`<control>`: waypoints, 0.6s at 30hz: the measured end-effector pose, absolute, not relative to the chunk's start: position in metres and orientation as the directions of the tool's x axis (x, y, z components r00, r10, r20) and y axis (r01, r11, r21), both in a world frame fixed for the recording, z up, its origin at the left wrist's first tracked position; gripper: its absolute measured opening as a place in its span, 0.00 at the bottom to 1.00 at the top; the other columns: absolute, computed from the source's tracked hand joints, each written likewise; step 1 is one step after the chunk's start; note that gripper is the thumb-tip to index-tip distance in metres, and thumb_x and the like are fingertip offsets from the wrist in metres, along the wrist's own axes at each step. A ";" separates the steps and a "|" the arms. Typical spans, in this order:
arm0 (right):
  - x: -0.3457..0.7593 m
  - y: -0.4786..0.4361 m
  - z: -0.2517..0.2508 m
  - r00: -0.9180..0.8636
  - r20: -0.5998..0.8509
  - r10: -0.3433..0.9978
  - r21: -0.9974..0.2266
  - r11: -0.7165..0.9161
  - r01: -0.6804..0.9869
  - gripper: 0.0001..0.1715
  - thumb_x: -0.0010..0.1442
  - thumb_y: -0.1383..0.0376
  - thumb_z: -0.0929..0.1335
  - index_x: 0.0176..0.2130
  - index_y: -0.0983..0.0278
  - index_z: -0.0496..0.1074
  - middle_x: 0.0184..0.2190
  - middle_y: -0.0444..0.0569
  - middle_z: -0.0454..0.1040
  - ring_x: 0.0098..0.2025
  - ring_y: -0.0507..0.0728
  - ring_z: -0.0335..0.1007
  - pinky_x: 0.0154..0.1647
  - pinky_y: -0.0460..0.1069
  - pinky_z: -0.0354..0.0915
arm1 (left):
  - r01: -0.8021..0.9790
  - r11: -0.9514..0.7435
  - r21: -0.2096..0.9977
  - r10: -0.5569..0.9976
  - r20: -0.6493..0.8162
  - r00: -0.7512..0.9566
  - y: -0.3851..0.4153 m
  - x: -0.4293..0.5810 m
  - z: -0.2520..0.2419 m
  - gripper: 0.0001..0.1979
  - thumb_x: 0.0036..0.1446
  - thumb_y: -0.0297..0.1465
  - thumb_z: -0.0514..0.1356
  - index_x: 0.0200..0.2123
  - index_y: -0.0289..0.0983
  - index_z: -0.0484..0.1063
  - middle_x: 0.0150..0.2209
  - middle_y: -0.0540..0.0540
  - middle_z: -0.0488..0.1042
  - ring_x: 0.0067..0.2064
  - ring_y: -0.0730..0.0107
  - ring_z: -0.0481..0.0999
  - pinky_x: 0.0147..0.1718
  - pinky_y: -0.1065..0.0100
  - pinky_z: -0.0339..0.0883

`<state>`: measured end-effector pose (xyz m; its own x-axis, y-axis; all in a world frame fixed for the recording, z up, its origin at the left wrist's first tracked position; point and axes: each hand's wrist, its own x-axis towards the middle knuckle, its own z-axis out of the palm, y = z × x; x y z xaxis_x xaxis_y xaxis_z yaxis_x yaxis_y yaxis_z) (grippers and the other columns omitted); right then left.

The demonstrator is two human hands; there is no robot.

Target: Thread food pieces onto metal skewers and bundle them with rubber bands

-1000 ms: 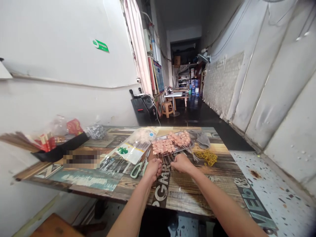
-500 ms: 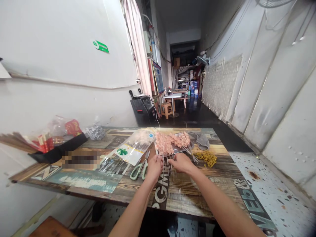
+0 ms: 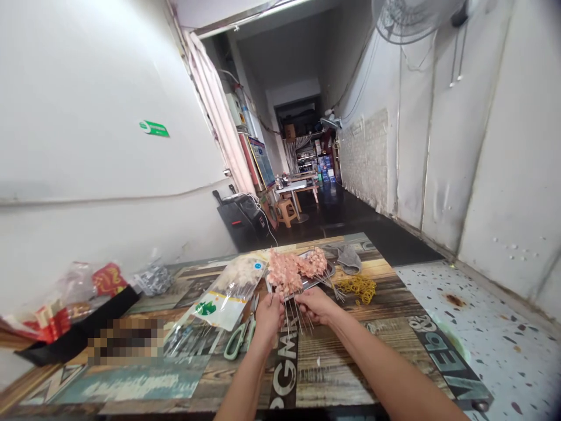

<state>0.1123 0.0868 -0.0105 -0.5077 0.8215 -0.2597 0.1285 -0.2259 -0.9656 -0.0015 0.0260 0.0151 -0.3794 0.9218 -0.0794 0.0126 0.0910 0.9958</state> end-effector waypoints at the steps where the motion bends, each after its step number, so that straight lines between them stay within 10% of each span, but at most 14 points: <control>1: 0.113 0.087 -0.010 -0.508 -0.267 0.819 -0.962 -0.261 0.084 0.13 0.56 0.63 0.64 0.22 0.64 0.61 0.11 0.36 0.59 0.08 0.43 0.45 0.08 0.40 0.40 | 0.018 0.090 0.996 0.921 -0.076 -0.381 0.026 -0.002 0.015 0.14 0.51 0.42 0.54 0.25 0.40 0.53 0.11 0.62 0.47 0.11 0.83 0.45 0.12 0.78 0.37; 10: 0.104 0.067 -0.003 -0.579 -0.292 0.761 -0.809 -0.520 -0.276 0.12 0.63 0.70 0.56 0.29 0.67 0.62 0.18 0.45 0.70 0.18 0.49 0.68 0.20 0.43 0.66 | 0.075 0.095 0.993 0.915 -0.057 -0.399 0.026 -0.002 0.005 0.11 0.55 0.39 0.50 0.26 0.40 0.54 0.11 0.62 0.46 0.11 0.81 0.45 0.12 0.77 0.40; 18: 0.111 0.071 0.000 -0.718 -0.332 0.611 -0.618 -0.716 -0.323 0.10 0.61 0.75 0.59 0.28 0.69 0.61 0.20 0.46 0.70 0.11 0.40 0.51 0.09 0.35 0.41 | 0.120 0.126 0.985 0.909 -0.066 -0.412 0.028 -0.011 -0.002 0.11 0.55 0.39 0.51 0.26 0.40 0.55 0.11 0.60 0.50 0.11 0.80 0.46 0.12 0.76 0.39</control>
<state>0.1108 0.0708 0.0001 -0.7182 0.6113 -0.3323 -0.3235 -0.7162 -0.6185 -0.0114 0.0281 -0.0022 -0.4120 0.9088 -0.0659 0.1200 0.1258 0.9848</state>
